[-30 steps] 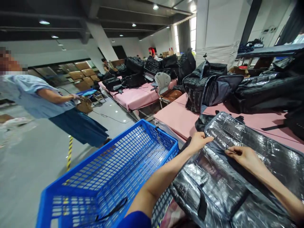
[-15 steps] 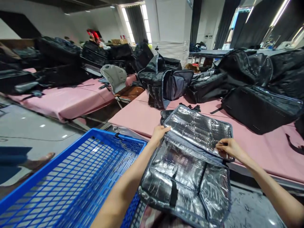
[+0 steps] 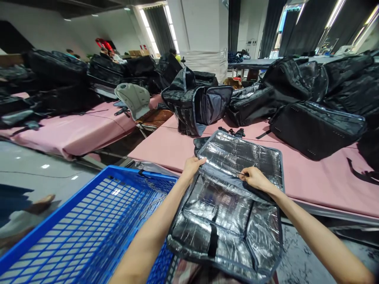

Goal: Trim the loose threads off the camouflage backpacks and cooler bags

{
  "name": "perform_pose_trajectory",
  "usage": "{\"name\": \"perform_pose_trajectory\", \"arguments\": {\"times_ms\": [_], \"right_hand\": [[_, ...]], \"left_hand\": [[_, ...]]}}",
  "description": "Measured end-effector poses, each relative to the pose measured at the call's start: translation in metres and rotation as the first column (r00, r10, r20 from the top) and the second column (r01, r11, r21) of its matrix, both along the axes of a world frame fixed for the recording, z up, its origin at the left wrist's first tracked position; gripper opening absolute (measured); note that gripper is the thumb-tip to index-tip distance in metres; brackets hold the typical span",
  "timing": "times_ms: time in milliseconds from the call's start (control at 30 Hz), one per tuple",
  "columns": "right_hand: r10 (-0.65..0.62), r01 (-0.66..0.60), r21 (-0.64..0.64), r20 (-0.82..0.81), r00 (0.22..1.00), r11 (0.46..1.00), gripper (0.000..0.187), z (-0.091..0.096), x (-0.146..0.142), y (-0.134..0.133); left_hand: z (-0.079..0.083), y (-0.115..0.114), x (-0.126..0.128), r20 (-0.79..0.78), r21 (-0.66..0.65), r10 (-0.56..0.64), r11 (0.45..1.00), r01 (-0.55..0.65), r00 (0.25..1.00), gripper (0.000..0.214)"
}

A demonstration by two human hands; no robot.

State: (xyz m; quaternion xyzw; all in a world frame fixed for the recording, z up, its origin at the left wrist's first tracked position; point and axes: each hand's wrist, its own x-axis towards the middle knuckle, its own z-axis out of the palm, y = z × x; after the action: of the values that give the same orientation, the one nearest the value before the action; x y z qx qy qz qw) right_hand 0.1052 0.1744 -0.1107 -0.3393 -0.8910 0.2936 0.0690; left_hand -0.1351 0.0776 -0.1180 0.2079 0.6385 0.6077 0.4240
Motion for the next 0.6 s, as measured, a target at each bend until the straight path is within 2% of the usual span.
{"name": "perform_pose_trajectory", "arguments": {"times_ms": [133, 267, 467, 600], "right_hand": [[0.019, -0.02, -0.046, -0.024, 1.0, 0.999, 0.017, -0.006, 0.001, 0.01], [0.0, -0.002, -0.051, -0.039, 0.999, 0.999, 0.018, -0.005, 0.001, 0.006], [-0.018, 0.023, 0.057, -0.092, 0.996, 0.998, 0.017, 0.004, -0.019, -0.007], [0.004, -0.007, -0.041, -0.074, 0.997, 0.999, 0.014, 0.003, -0.034, 0.0]], "left_hand": [[-0.001, 0.001, -0.002, -0.017, -0.011, -0.012, 1.0, 0.012, 1.0, 0.037], [-0.003, 0.003, -0.004, -0.058, -0.023, -0.001, 1.0, 0.0, 0.998, 0.038], [-0.007, 0.006, -0.006, -0.169, -0.057, -0.009, 0.998, 0.0, 0.986, 0.041], [-0.003, 0.002, -0.007, -0.31, -0.105, -0.04, 0.994, 0.007, 0.95, 0.04]]}}
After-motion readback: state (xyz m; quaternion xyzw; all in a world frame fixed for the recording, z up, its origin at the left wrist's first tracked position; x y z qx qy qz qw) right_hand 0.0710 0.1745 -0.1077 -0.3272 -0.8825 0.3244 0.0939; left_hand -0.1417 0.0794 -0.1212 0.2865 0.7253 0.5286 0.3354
